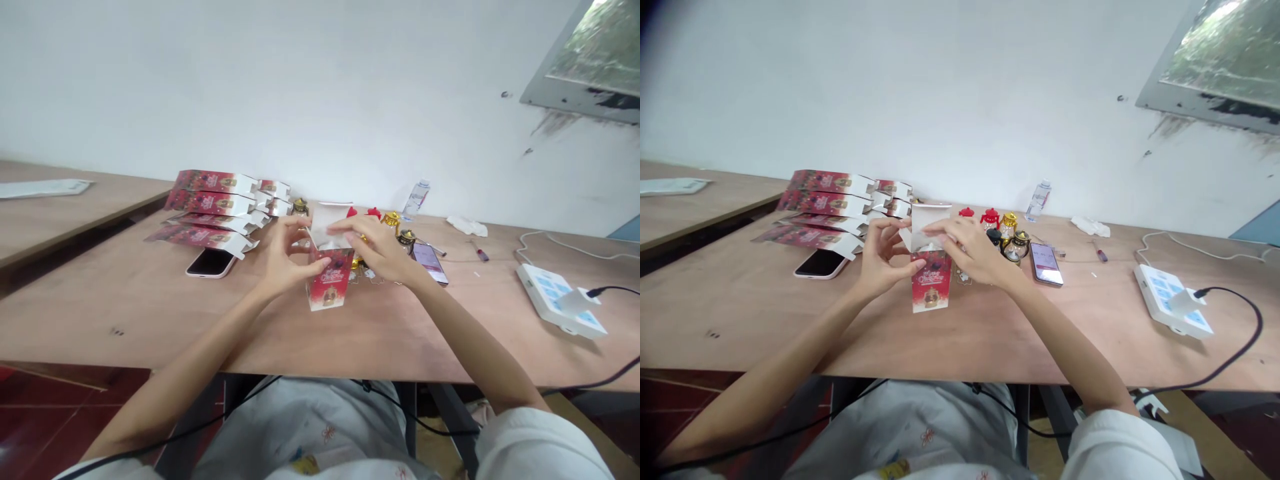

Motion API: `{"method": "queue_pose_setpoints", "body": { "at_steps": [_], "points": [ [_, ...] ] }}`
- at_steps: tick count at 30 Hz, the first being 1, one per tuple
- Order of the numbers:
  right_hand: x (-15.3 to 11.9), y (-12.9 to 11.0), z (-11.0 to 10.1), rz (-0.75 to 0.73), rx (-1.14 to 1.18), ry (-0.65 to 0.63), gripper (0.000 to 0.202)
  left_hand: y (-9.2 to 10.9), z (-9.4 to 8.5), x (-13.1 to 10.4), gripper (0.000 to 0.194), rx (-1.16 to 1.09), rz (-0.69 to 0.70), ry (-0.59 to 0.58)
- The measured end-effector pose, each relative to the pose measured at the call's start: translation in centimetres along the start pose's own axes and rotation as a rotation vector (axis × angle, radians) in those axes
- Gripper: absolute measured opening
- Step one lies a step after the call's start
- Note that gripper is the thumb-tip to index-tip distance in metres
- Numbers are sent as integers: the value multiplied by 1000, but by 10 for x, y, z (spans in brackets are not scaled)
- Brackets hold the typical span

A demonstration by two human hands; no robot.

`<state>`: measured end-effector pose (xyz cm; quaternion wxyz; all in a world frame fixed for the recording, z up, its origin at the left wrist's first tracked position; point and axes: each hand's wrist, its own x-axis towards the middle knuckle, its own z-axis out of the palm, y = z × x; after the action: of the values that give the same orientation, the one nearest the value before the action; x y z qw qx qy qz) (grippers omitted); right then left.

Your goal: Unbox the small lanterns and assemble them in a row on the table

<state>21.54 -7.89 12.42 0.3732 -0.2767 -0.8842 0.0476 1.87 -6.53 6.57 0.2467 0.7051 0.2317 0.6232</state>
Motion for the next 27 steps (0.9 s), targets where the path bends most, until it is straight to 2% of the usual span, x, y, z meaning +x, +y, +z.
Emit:
{"method": "queue_pose_setpoints", "body": {
  "at_steps": [3,5,8,11,15,19,23,27],
  "points": [
    [-5,9,4,45,216,208,23,-3,0,-2,56,33,40,4],
    [-9,16,10,119,382,286,25,-4,-1,-4,55,66,86,-3],
    [-15,24,18,243,626,250,33,-3,-1,-6,54,135,151,-43],
    [-21,27,24,348,731,244,43,-3,0,-9,54,191,187,-108],
    [-26,28,28,394,741,244,55,-3,3,-9,51,201,243,-203],
    [-26,27,34,374,681,357,56,0,5,-6,28,191,284,-310],
    [-27,21,35,323,597,443,38,2,6,-4,24,196,253,-276],
    [-30,13,28,261,454,428,32,0,7,-7,31,152,199,-248]
  ]
}}
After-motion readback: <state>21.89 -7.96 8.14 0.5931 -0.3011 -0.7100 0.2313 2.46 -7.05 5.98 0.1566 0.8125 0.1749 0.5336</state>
